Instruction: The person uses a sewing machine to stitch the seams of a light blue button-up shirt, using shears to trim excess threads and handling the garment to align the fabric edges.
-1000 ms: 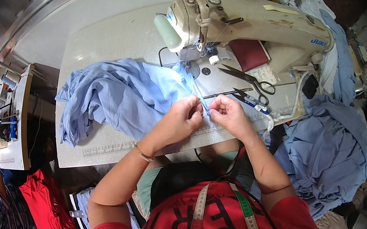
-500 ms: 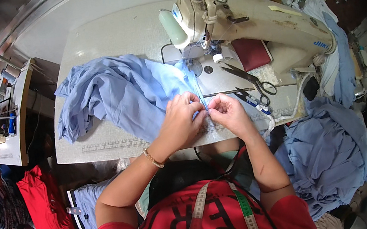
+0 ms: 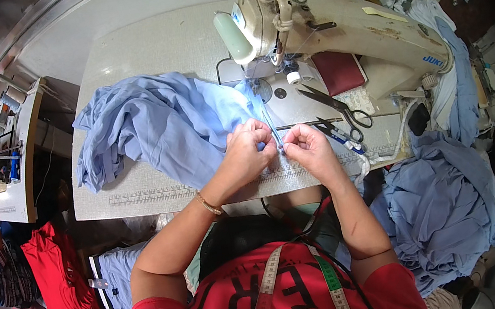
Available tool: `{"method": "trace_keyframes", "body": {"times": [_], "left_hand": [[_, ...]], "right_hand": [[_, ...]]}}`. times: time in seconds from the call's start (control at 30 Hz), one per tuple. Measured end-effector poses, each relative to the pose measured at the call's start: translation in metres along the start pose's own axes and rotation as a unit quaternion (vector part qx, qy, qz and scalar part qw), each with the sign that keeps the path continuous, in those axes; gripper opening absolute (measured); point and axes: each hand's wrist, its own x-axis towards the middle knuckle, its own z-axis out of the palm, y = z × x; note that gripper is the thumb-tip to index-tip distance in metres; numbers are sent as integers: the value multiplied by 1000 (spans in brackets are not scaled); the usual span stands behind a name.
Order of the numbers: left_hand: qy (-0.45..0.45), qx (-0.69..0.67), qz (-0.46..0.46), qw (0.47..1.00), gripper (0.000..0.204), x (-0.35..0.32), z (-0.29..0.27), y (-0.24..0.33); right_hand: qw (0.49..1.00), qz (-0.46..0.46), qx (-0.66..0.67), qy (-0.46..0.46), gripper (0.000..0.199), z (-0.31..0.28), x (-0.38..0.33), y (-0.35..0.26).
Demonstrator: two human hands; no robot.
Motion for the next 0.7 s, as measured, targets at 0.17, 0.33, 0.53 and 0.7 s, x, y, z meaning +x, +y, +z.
{"method": "trace_keyframes", "body": {"times": [0.17, 0.33, 0.53, 0.7], "left_hand": [[-7, 15, -5, 1000, 13, -1, -1, 5], [-32, -29, -20, 999, 13, 4, -3, -1], [-24, -39, -9, 999, 12, 5, -1, -1], [-28, -58, -37, 997, 12, 6, -1, 2]], "right_hand": [[1000, -5, -21, -19, 4, -2, -1, 3], [1000, 5, 0, -19, 3, -1, -1, 3], [999, 4, 41, -18, 3, -1, -2, 4], [998, 4, 56, -19, 5, 0, -1, 4]]}}
